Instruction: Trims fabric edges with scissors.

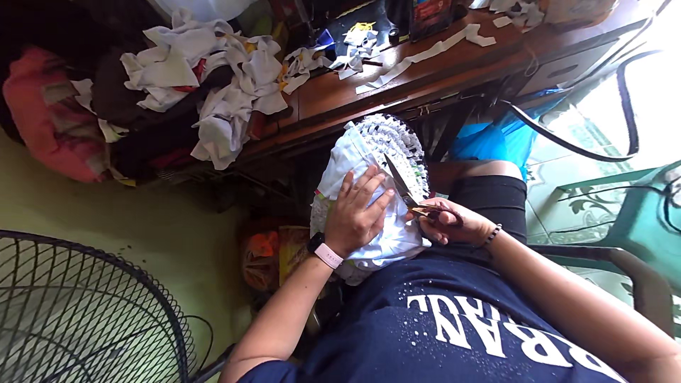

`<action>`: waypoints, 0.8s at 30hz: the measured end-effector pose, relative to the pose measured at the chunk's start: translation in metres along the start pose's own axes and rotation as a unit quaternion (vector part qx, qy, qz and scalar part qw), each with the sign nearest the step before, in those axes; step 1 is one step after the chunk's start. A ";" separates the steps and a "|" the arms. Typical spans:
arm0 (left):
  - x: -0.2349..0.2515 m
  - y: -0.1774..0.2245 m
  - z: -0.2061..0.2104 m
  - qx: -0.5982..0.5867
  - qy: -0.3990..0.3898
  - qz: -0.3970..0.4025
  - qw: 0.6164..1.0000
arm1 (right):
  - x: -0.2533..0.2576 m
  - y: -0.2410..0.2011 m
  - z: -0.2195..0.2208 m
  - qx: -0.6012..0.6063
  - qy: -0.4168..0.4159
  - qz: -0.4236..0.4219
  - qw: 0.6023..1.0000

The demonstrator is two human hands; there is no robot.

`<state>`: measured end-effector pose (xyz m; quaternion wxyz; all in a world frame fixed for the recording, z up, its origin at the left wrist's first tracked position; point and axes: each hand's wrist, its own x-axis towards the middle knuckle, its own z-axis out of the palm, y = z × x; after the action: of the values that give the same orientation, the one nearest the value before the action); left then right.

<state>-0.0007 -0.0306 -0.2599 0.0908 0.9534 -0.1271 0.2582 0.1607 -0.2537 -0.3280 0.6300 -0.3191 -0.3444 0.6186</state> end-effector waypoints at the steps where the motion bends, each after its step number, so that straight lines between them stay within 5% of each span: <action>1: 0.001 0.000 -0.001 -0.001 0.000 -0.002 1.000 | 0.000 0.000 0.000 0.000 0.000 0.001 1.000; 24: 0.005 -0.006 -0.005 0.008 0.009 -0.031 0.999 | -0.001 0.004 -0.001 -0.002 0.012 0.004 1.000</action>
<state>0.0028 -0.0251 -0.2537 0.0919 0.9553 -0.0940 0.2647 0.1591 -0.2550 -0.3316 0.6311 -0.3292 -0.3365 0.6165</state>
